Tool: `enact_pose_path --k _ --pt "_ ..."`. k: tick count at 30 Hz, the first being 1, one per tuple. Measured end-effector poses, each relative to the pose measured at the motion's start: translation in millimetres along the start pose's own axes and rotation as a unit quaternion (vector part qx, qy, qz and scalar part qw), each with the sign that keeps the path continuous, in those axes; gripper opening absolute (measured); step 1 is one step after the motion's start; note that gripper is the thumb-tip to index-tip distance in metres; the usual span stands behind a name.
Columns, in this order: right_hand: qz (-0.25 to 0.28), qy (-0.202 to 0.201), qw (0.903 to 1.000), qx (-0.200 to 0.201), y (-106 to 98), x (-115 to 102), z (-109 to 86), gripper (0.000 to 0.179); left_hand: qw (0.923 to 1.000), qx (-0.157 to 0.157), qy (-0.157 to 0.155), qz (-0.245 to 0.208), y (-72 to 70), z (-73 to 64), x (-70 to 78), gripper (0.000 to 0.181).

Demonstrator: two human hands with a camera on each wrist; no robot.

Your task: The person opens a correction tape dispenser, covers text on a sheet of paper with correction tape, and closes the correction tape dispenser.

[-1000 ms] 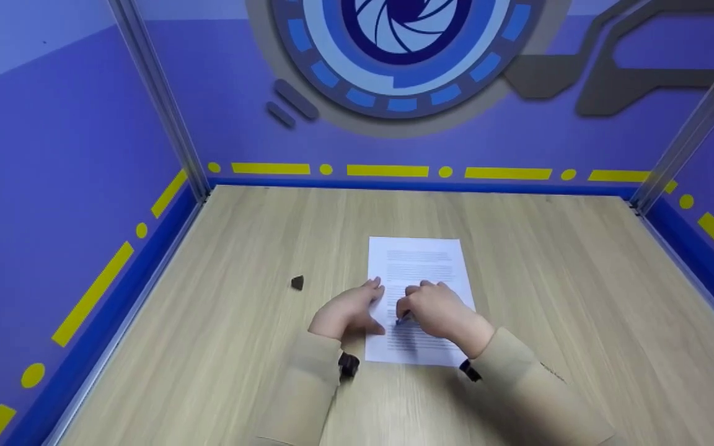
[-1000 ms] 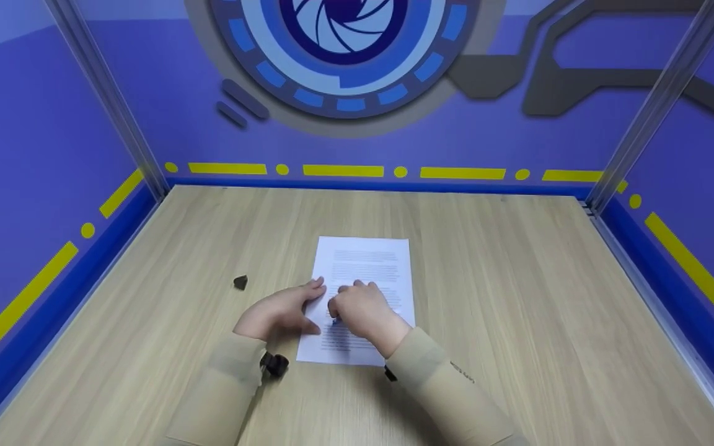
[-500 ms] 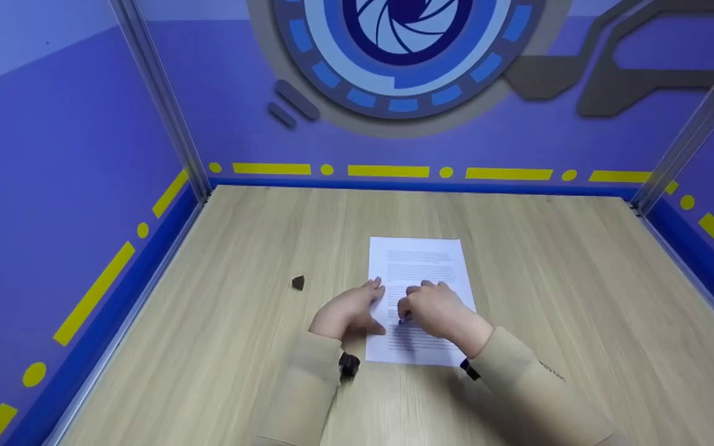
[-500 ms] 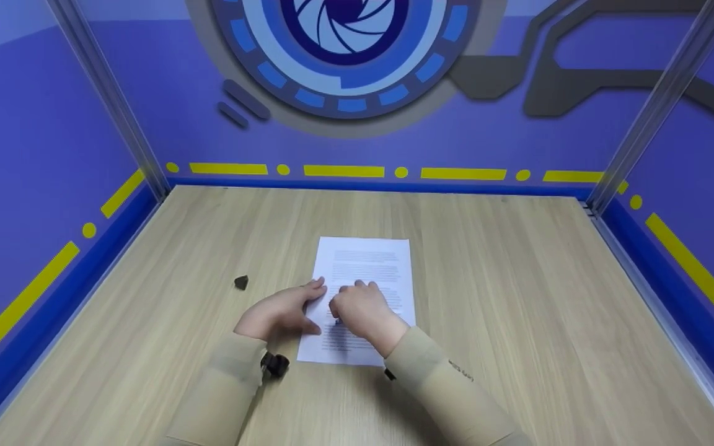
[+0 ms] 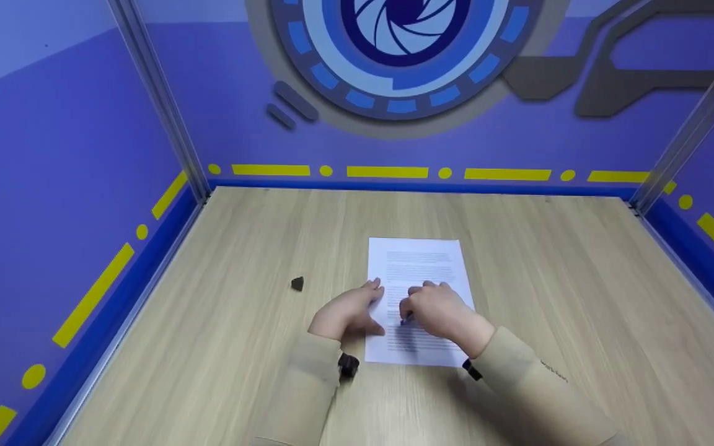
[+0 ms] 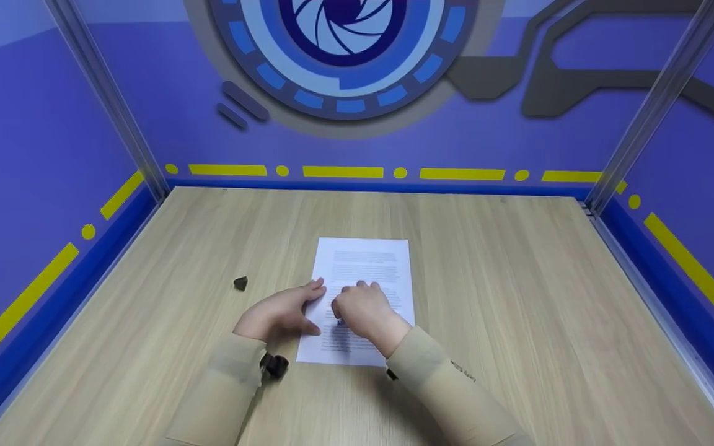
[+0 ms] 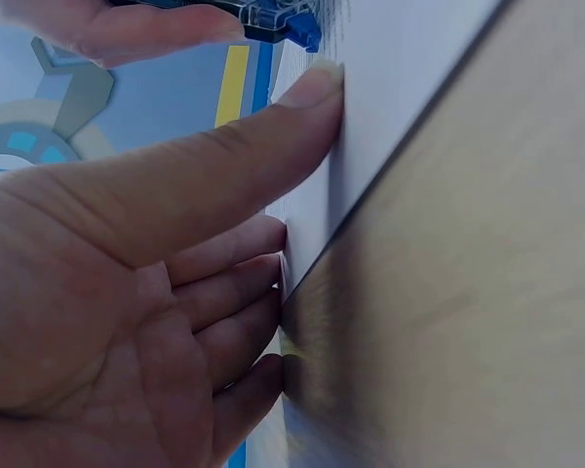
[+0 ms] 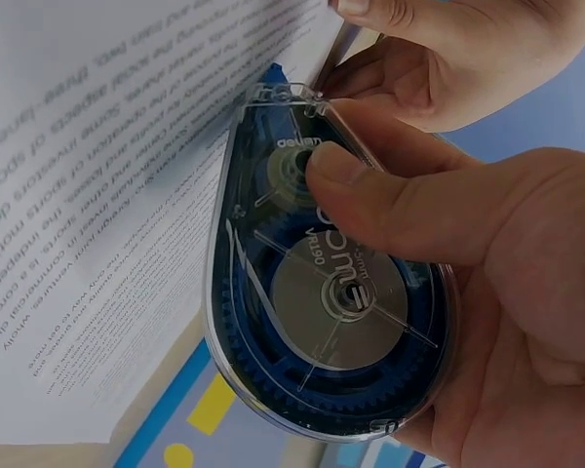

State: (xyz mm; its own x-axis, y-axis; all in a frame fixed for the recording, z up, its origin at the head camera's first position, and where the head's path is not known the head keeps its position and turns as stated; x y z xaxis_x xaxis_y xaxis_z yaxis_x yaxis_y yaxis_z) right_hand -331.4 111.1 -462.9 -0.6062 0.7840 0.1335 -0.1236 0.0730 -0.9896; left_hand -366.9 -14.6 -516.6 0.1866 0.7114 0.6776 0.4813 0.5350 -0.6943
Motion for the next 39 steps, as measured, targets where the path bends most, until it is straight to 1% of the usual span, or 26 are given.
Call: enact_pose_path --k 8,15,21,30,36,39 --pt "-0.005 -0.001 1.0 -0.001 0 1 -1.5 0.019 1.0 0.001 -0.003 -0.007 0.1 -0.6 -0.5 0.091" --pt "-0.022 -0.003 0.9996 0.016 -2 5 -6.3 0.017 1.0 -0.002 -0.005 -0.005 0.5 -0.1 -0.1 0.092" --pt "-0.017 -0.002 0.9997 0.016 -2 8 -7.7 0.016 0.9999 -0.001 -0.008 -0.01 0.4 -1.0 -0.2 0.092" --pt "-0.007 0.006 1.0 0.003 0 12 -9.8 0.016 0.9999 0.002 -0.001 -0.014 1.1 0.1 -0.2 0.092" --pt "-0.008 0.003 0.9999 0.006 0 13 -11.4 0.015 0.9997 0.002 -0.005 -0.022 0.7 -0.1 -0.3 0.093" --pt "-0.008 0.004 0.9999 0.008 -1 14 -12.4 0.016 0.9997 0.0 -0.002 -0.023 0.9 0.2 -0.7 0.093"
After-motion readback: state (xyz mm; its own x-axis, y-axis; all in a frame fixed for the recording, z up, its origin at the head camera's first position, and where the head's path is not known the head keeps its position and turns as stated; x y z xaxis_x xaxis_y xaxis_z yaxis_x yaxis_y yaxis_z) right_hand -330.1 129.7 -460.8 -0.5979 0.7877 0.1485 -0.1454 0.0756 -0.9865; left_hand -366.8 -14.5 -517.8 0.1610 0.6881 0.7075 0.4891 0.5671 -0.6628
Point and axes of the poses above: each hand's wrist, its own z-axis towards the middle knuckle, its own y-axis out of the palm, x = y × z, the point moved 7 cm from there along z, towards the middle knuckle, and after that the axes turned 10 degrees about -z, right-handed, at the moved point
